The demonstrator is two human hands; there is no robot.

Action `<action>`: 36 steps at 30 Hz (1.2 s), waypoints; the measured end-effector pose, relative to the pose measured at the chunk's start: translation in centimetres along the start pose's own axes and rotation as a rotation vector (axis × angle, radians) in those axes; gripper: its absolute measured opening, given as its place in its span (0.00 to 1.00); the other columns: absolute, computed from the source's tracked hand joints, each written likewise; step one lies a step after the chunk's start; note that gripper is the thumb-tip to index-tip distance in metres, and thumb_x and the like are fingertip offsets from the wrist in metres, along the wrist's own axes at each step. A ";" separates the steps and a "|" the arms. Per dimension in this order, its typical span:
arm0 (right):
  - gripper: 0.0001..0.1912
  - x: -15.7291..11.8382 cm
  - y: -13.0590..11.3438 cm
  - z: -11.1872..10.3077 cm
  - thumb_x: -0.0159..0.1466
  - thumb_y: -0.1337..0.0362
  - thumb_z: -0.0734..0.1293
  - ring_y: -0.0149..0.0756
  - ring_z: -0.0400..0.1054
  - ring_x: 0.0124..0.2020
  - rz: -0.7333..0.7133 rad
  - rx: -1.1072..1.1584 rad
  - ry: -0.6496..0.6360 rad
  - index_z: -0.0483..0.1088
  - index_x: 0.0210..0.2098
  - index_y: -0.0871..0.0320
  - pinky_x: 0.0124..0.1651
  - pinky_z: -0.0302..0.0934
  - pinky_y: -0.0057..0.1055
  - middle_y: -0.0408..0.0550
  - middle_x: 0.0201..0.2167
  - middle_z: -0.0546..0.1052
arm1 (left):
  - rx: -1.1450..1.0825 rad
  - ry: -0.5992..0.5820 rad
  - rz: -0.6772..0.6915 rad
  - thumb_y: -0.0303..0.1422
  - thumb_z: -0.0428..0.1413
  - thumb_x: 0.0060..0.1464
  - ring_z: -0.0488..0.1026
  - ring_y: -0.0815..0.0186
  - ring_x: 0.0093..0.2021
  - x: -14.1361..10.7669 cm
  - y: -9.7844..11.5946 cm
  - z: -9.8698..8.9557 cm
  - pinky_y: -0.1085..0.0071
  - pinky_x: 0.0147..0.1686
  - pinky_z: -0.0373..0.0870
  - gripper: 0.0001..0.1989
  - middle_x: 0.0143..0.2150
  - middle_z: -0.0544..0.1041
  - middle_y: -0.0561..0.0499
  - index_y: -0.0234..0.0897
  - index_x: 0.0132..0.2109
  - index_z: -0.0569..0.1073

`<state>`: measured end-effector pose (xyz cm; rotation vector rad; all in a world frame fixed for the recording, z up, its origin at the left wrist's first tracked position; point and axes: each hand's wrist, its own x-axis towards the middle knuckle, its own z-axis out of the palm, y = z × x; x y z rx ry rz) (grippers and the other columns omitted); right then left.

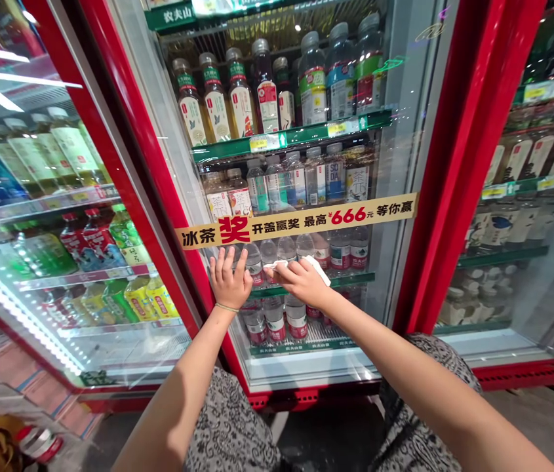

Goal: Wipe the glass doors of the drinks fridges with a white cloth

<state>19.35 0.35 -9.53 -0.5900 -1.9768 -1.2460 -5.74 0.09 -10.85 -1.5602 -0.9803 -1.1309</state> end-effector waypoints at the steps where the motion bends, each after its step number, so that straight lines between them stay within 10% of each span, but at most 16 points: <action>1: 0.28 -0.1 0.0 0.0 0.69 0.68 0.65 0.36 0.58 0.36 -0.026 0.004 -0.007 0.64 0.66 0.45 0.39 0.48 0.37 0.44 0.46 0.79 | 0.003 0.005 0.002 0.33 0.54 0.62 0.57 0.51 0.73 0.0 0.0 0.0 0.49 0.74 0.47 0.26 0.66 0.72 0.43 0.44 0.67 0.70; 5: 0.27 -0.4 0.0 -0.3 0.68 0.71 0.65 0.38 0.59 0.38 0.171 -0.054 0.045 0.66 0.65 0.49 0.41 0.49 0.38 0.47 0.45 0.79 | 0.035 0.028 0.020 0.33 0.54 0.61 0.57 0.51 0.74 0.2 0.1 -0.1 0.49 0.74 0.49 0.27 0.66 0.72 0.42 0.43 0.67 0.70; 9: 0.21 -0.4 0.8 -0.4 0.70 0.67 0.66 0.36 0.58 0.36 -0.067 -0.020 0.037 0.70 0.62 0.50 0.39 0.48 0.37 0.44 0.44 0.79 | 0.027 0.047 0.032 0.33 0.55 0.61 0.57 0.51 0.73 0.3 0.1 -0.2 0.49 0.74 0.50 0.27 0.66 0.72 0.42 0.43 0.67 0.70; 14: 0.24 -0.3 2.0 -0.3 0.69 0.70 0.65 0.38 0.59 0.38 0.140 -0.045 0.084 0.69 0.63 0.49 0.40 0.48 0.38 0.47 0.46 0.79 | 0.043 0.058 0.036 0.32 0.55 0.61 0.57 0.51 0.73 0.4 0.2 -0.3 0.49 0.74 0.50 0.27 0.65 0.73 0.42 0.43 0.67 0.69; 18: 0.26 -0.5 1.8 -0.1 0.69 0.66 0.65 0.35 0.58 0.37 -0.069 0.039 -0.008 0.65 0.66 0.42 0.38 0.48 0.37 0.43 0.46 0.79 | 0.031 0.059 0.032 0.32 0.55 0.61 0.57 0.51 0.74 0.5 0.2 -0.3 0.50 0.74 0.50 0.28 0.65 0.73 0.42 0.43 0.67 0.69; 22: 0.30 -0.4 1.3 0.2 0.68 0.69 0.65 0.38 0.60 0.38 0.175 -0.040 0.048 0.63 0.68 0.46 0.41 0.50 0.38 0.48 0.46 0.79 | 0.018 0.027 0.015 0.33 0.55 0.61 0.58 0.51 0.73 0.3 0.1 -0.2 0.50 0.74 0.48 0.28 0.65 0.72 0.43 0.44 0.67 0.69; 27: 0.28 -0.4 1.6 0.5 0.69 0.67 0.66 0.35 0.59 0.36 -0.115 0.063 0.027 0.64 0.66 0.41 0.40 0.48 0.36 0.42 0.46 0.79 | 0.038 0.035 0.028 0.33 0.55 0.61 0.56 0.51 0.74 0.3 0.1 -0.3 0.50 0.74 0.48 0.28 0.65 0.73 0.42 0.43 0.67 0.69; 31: 0.28 -0.3 1.8 0.5 0.68 0.68 0.66 0.37 0.59 0.38 0.130 -0.035 0.105 0.65 0.66 0.46 0.43 0.49 0.38 0.46 0.45 0.80 | 0.056 0.043 0.040 0.33 0.55 0.61 0.56 0.51 0.74 0.4 0.2 -0.4 0.50 0.74 0.49 0.27 0.65 0.73 0.42 0.43 0.67 0.69; 36: 0.27 -0.1 1.1 0.4 0.68 0.67 0.67 0.35 0.58 0.36 -0.100 0.053 0.077 0.67 0.64 0.41 0.40 0.47 0.36 0.41 0.44 0.80 | 0.012 0.006 0.004 0.33 0.54 0.61 0.57 0.51 0.73 0.2 0.1 -0.2 0.48 0.74 0.48 0.27 0.66 0.72 0.42 0.44 0.67 0.70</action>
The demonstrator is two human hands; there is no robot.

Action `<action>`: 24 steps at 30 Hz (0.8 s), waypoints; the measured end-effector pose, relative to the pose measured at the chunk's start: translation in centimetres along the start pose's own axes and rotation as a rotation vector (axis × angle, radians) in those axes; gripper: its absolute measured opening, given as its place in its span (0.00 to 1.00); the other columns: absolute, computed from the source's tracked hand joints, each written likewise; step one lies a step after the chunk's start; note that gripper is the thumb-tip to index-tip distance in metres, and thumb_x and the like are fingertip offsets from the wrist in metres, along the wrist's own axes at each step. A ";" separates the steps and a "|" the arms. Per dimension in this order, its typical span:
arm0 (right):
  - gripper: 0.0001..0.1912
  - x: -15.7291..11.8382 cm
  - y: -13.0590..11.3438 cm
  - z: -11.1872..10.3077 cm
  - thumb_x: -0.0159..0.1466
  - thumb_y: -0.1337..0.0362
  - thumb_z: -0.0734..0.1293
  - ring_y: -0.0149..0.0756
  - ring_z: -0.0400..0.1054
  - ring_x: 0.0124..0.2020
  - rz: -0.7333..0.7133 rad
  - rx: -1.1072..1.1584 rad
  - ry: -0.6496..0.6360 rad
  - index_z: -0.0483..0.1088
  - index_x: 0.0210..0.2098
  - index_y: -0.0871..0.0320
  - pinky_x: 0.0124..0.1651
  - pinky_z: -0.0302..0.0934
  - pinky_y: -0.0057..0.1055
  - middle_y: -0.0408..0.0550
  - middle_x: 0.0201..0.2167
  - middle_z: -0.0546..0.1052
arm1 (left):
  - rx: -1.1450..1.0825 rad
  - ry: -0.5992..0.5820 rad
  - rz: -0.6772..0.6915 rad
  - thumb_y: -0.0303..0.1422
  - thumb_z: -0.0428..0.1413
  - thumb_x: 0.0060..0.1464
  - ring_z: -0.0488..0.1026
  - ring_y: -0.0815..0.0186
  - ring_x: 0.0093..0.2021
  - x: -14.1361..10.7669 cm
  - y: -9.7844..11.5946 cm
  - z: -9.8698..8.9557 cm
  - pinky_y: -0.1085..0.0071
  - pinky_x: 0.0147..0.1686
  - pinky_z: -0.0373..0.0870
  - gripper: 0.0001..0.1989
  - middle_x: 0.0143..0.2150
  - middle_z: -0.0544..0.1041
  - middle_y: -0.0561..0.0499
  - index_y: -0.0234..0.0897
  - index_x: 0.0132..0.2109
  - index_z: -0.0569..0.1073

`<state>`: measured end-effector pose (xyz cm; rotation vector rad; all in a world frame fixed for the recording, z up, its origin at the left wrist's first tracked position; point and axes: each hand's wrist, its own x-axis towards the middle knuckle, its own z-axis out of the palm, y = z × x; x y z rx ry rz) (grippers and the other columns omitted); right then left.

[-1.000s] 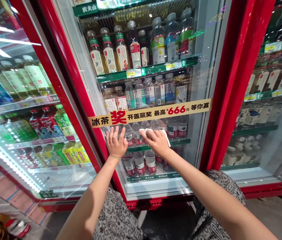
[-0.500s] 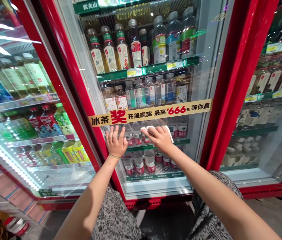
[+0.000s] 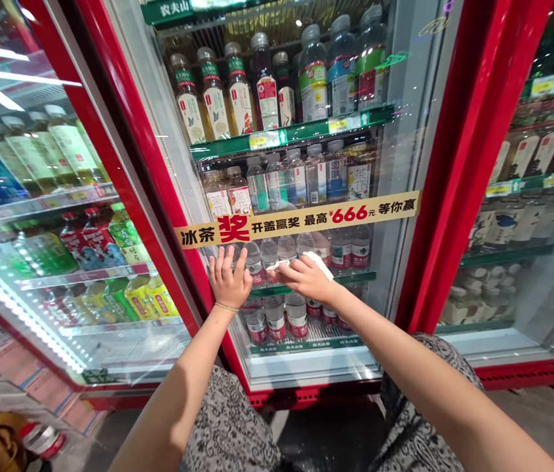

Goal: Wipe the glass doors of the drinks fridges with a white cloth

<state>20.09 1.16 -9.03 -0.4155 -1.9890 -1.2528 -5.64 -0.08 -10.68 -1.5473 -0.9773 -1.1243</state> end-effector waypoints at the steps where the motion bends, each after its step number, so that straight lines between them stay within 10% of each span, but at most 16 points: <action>1: 0.27 0.0 -0.1 0.0 0.68 0.68 0.68 0.35 0.58 0.37 0.056 -0.004 0.009 0.67 0.64 0.41 0.41 0.47 0.36 0.42 0.44 0.80 | -0.013 -0.024 -0.016 0.34 0.54 0.62 0.58 0.51 0.73 -0.1 0.0 0.1 0.48 0.74 0.47 0.26 0.66 0.72 0.42 0.45 0.67 0.70; 4: 0.26 -0.1 -0.5 0.2 0.68 0.69 0.67 0.38 0.59 0.39 0.255 -0.063 0.039 0.70 0.63 0.44 0.42 0.48 0.38 0.46 0.46 0.79 | -0.031 -0.059 -0.041 0.35 0.54 0.62 0.59 0.50 0.73 -0.3 0.0 0.3 0.47 0.74 0.46 0.25 0.66 0.72 0.43 0.45 0.66 0.71; 9: 0.25 0.2 -1.3 0.7 0.69 0.68 0.67 0.35 0.58 0.37 -0.001 0.011 -0.004 0.70 0.62 0.39 0.42 0.48 0.36 0.41 0.46 0.80 | 0.000 -0.066 0.004 0.36 0.55 0.63 0.60 0.51 0.72 0.1 -0.3 -0.6 0.49 0.74 0.47 0.26 0.66 0.72 0.42 0.45 0.67 0.69; 24: 0.30 1.9 -2.9 1.5 0.67 0.69 0.68 0.36 0.60 0.39 0.207 -0.012 0.025 0.65 0.66 0.45 0.43 0.49 0.38 0.45 0.48 0.80 | 0.076 -0.076 0.119 0.37 0.56 0.63 0.67 0.55 0.67 0.8 -4.1 -3.8 0.55 0.74 0.49 0.28 0.63 0.74 0.43 0.45 0.69 0.67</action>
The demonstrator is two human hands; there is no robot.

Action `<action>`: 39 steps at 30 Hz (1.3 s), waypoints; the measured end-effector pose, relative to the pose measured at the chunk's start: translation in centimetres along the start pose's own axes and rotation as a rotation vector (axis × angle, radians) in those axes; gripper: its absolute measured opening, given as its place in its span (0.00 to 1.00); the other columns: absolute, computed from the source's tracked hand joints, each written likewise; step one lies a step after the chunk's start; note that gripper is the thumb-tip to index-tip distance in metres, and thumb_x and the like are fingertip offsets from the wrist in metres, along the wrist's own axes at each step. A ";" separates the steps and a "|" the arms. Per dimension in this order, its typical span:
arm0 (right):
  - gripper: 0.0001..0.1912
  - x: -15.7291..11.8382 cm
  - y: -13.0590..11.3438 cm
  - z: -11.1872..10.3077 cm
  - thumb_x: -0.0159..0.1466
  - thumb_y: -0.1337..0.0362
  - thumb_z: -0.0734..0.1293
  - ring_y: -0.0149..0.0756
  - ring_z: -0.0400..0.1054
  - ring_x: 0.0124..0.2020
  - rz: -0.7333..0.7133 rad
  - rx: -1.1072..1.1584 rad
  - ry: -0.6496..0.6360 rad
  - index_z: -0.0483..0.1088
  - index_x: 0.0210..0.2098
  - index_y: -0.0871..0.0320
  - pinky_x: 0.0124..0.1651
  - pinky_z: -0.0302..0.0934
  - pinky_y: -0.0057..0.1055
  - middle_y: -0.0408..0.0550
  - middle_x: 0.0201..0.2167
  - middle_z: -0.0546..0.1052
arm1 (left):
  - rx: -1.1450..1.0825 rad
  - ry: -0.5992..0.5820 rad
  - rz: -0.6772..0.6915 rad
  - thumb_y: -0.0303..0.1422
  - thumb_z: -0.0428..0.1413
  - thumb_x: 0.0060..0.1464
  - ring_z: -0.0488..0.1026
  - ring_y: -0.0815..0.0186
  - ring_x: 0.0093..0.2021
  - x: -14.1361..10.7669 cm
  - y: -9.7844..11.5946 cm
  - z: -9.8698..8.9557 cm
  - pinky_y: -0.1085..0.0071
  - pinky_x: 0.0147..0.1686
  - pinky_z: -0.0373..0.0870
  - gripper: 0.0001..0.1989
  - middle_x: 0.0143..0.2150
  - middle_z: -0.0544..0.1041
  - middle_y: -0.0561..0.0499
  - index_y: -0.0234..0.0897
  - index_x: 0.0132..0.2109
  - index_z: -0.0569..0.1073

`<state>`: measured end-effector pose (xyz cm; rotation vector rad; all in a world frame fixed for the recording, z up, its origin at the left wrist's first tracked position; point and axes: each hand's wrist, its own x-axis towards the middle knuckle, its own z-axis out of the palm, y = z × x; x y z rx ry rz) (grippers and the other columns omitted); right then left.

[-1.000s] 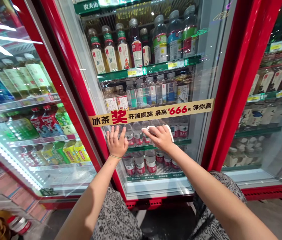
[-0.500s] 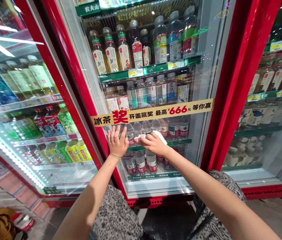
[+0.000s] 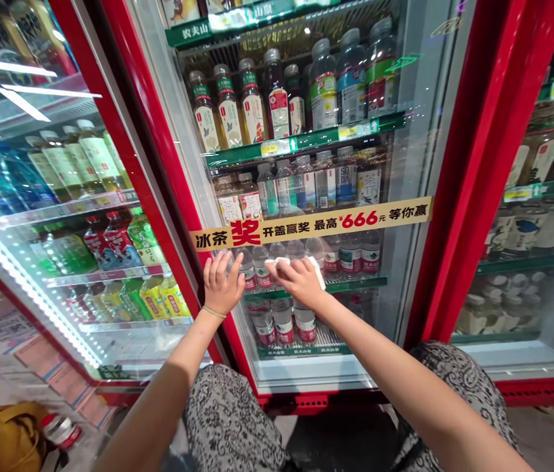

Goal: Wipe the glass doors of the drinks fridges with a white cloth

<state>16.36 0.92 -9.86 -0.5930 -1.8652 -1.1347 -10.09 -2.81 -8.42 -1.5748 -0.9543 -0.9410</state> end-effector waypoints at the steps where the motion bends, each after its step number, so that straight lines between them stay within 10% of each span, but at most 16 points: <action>1: 0.29 0.0 0.0 0.1 0.67 0.69 0.68 0.36 0.60 0.38 -0.078 0.023 -0.005 0.66 0.65 0.44 0.42 0.49 0.37 0.44 0.47 0.80 | -0.002 -0.008 -0.005 0.37 0.56 0.63 0.67 0.55 0.67 -0.3 0.0 0.1 0.55 0.74 0.49 0.28 0.63 0.74 0.43 0.46 0.69 0.67; 7: 0.28 0.1 0.1 0.3 0.67 0.68 0.67 0.37 0.61 0.39 0.044 -0.023 0.006 0.67 0.65 0.43 0.43 0.49 0.38 0.46 0.48 0.80 | -0.031 -0.039 -0.039 0.38 0.56 0.64 0.67 0.56 0.68 -1.7 -0.1 1.1 0.55 0.74 0.48 0.27 0.64 0.74 0.43 0.48 0.69 0.66; 12: 0.22 0.3 -0.2 0.3 0.67 0.68 0.69 0.34 0.60 0.37 -0.202 0.039 0.025 0.73 0.58 0.44 0.41 0.48 0.36 0.43 0.46 0.80 | 0.003 0.020 0.013 0.38 0.55 0.64 0.67 0.56 0.68 -2.2 -0.6 2.0 0.55 0.74 0.48 0.27 0.63 0.75 0.43 0.47 0.68 0.67; 25: 0.34 -0.3 -0.1 0.8 0.67 0.69 0.66 0.37 0.62 0.39 0.099 -0.025 -0.006 0.60 0.70 0.42 0.43 0.51 0.39 0.46 0.48 0.80 | -0.030 -0.028 -0.019 0.40 0.53 0.65 0.67 0.56 0.68 -3.0 -0.8 2.8 0.54 0.74 0.48 0.23 0.63 0.75 0.44 0.47 0.65 0.72; 30: 0.30 0.0 -0.3 0.7 0.67 0.68 0.68 0.34 0.60 0.36 -0.170 0.027 -0.030 0.64 0.66 0.41 0.41 0.50 0.36 0.40 0.46 0.80 | -0.029 -0.011 -0.008 0.40 0.53 0.65 0.67 0.56 0.68 -2.9 -0.9 2.6 0.55 0.74 0.48 0.23 0.63 0.75 0.44 0.47 0.65 0.71; 35: 0.30 0.1 -0.1 0.6 0.67 0.69 0.66 0.37 0.62 0.40 0.052 -0.092 0.028 0.64 0.67 0.46 0.44 0.51 0.38 0.46 0.48 0.80 | -0.032 0.030 0.008 0.38 0.54 0.65 0.67 0.56 0.68 -2.8 -0.9 2.5 0.55 0.74 0.48 0.24 0.63 0.75 0.44 0.47 0.67 0.70; 39: 0.29 0.0 0.1 0.9 0.68 0.66 0.66 0.34 0.61 0.37 -0.128 -0.043 -0.028 0.63 0.66 0.40 0.43 0.51 0.37 0.41 0.46 0.80 | -0.051 -0.017 -0.019 0.39 0.53 0.65 0.67 0.55 0.68 -2.9 -0.9 2.6 0.55 0.74 0.48 0.24 0.64 0.75 0.44 0.48 0.66 0.71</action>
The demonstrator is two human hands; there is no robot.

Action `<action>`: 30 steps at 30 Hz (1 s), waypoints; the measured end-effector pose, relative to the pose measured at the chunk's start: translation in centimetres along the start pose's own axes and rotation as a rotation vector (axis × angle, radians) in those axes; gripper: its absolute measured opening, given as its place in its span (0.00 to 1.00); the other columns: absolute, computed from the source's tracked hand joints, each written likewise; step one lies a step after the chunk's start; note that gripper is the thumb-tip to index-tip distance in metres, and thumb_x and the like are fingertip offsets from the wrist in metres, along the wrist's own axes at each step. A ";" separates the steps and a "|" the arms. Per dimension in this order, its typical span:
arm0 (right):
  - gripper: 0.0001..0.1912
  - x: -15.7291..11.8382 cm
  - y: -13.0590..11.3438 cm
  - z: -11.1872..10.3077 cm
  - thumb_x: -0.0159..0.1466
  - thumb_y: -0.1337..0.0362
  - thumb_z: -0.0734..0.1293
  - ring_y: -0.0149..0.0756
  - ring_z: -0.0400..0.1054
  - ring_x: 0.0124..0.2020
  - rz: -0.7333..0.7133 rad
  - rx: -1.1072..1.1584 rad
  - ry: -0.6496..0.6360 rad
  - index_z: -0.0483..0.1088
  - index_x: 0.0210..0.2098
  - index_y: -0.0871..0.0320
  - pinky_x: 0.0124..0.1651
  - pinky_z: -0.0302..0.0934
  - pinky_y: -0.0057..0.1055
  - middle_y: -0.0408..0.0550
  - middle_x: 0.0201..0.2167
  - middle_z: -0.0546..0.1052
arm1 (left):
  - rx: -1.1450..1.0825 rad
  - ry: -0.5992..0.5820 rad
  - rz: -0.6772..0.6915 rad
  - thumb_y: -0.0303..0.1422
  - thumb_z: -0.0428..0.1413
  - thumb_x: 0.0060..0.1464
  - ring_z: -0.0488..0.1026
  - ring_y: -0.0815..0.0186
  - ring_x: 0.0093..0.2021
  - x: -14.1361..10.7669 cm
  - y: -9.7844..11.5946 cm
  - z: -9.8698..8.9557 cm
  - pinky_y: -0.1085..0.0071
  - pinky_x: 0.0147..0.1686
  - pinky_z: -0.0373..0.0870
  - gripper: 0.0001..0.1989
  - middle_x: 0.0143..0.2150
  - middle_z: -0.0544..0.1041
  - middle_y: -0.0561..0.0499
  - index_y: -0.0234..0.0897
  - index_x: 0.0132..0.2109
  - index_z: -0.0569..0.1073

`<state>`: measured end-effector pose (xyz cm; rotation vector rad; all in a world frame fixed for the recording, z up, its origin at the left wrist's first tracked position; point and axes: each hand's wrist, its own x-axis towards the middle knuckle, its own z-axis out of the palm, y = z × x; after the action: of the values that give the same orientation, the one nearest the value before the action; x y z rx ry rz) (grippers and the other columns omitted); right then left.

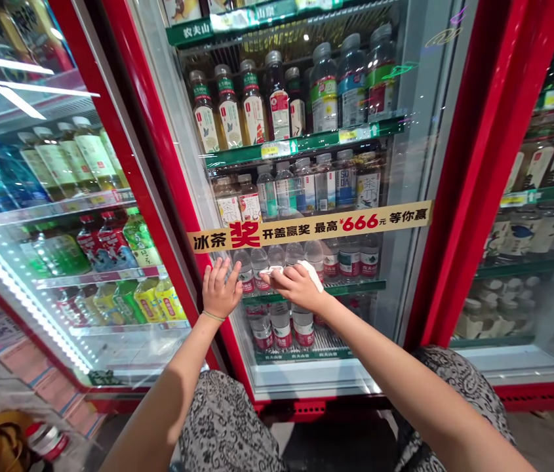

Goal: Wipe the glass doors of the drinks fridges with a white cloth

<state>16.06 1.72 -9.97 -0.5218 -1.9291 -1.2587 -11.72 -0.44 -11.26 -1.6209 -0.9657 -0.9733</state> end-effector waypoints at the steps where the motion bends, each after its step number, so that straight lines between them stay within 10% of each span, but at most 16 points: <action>1: 0.30 -0.1 0.1 0.0 0.68 0.66 0.67 0.35 0.61 0.37 0.001 0.005 -0.008 0.63 0.67 0.40 0.43 0.51 0.37 0.41 0.47 0.80 | 0.002 -0.003 0.001 0.39 0.53 0.65 0.67 0.55 0.68 0.0 0.0 0.0 0.55 0.74 0.48 0.24 0.64 0.74 0.44 0.47 0.66 0.70; 5: 0.35 0.0 0.2 -0.1 0.66 0.69 0.67 0.38 0.62 0.41 0.177 -0.015 0.030 0.59 0.70 0.44 0.45 0.51 0.38 0.46 0.48 0.80 | 0.023 0.026 0.028 0.38 0.54 0.65 0.66 0.56 0.69 0.2 0.0 -0.1 0.55 0.74 0.47 0.25 0.64 0.74 0.44 0.47 0.67 0.70; 10: 0.33 0.3 0.3 -0.3 0.68 0.68 0.68 0.34 0.60 0.36 -0.011 0.035 0.052 0.60 0.69 0.42 0.42 0.49 0.36 0.41 0.44 0.81 | 0.052 0.100 0.076 0.37 0.54 0.64 0.65 0.55 0.69 0.6 0.1 -0.5 0.55 0.74 0.50 0.26 0.63 0.75 0.42 0.43 0.68 0.68; 24: 0.30 0.5 -0.7 -0.2 0.68 0.70 0.67 0.37 0.60 0.39 0.172 -0.034 0.073 0.63 0.67 0.48 0.44 0.50 0.38 0.46 0.47 0.80 | 0.051 0.108 0.085 0.36 0.54 0.63 0.62 0.54 0.71 0.9 0.3 -0.6 0.55 0.74 0.51 0.27 0.63 0.75 0.41 0.40 0.68 0.68; 30: 0.28 0.7 -0.8 -0.1 0.68 0.69 0.67 0.35 0.59 0.36 -0.016 0.029 0.048 0.65 0.66 0.46 0.42 0.49 0.36 0.43 0.45 0.80 | 0.067 0.113 0.081 0.36 0.53 0.64 0.63 0.55 0.71 0.9 0.3 -0.7 0.55 0.74 0.51 0.26 0.63 0.75 0.42 0.41 0.68 0.68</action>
<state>15.08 1.18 -9.84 -0.4587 -1.9122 -1.2411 -11.22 -1.07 -10.38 -1.5209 -0.8411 -0.9575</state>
